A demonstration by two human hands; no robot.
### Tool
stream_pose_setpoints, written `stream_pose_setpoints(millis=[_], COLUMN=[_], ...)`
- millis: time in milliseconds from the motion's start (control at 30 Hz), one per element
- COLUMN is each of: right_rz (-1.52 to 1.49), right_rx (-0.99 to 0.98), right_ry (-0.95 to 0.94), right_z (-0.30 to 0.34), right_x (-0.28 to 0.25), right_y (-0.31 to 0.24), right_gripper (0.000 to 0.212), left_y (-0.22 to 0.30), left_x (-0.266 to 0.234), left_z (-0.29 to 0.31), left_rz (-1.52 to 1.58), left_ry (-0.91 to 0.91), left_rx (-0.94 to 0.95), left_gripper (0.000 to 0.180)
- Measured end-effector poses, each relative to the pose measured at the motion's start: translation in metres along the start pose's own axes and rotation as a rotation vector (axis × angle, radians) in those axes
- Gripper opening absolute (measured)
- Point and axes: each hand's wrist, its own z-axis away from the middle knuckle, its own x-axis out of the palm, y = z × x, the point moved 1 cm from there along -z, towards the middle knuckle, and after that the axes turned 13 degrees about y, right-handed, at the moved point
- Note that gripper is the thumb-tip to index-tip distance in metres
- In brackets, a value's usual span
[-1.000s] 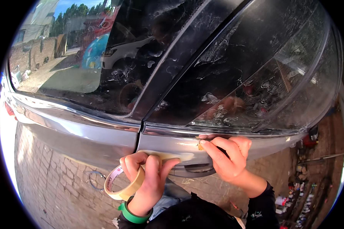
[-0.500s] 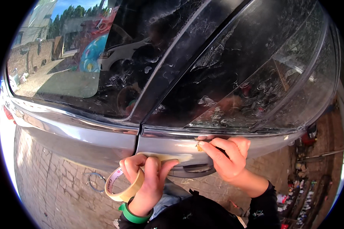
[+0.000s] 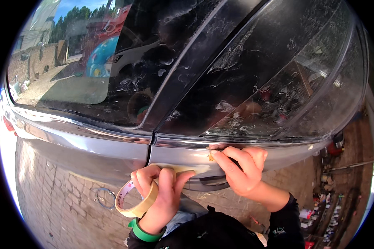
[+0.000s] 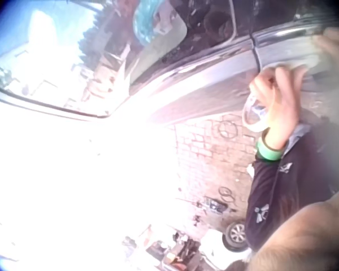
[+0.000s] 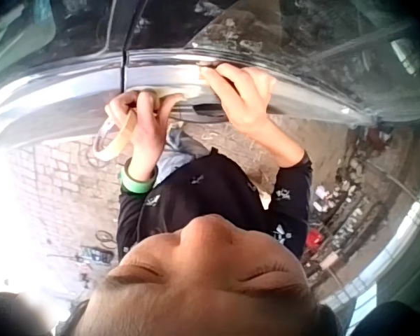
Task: The person applies masking tape to the window trim and side panels of a silver car. They carefully smooth the tape along the edges of the door and window frame, then move to the rear quarter panel to apply a strip of tape along the body line.
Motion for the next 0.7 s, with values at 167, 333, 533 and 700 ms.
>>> stream_pose_setpoints(millis=[167, 333, 533, 700], right_rz=[-0.010, -0.033, -0.008, -0.038], right_rx=[0.068, 0.025, 0.052, -0.007], right_ry=[0.060, 0.074, 0.167, 0.096], right_z=[-0.003, -0.008, -0.014, -0.012], right_x=[-0.001, 0.002, 0.001, 0.007], right_y=[0.000, -0.001, -0.001, -0.007], right_gripper=[0.045, 0.044, 0.043, 0.043], left_y=[0.000, -0.001, -0.002, -0.002], left_x=[0.002, 0.005, 0.006, 0.007], left_z=[0.001, 0.001, 0.003, 0.002], left_rz=[0.002, 0.010, 0.003, 0.038], left_ry=[0.017, 0.036, 0.045, 0.060], left_rx=[0.009, 0.010, -0.005, 0.008], left_gripper=[0.046, 0.047, 0.047, 0.041])
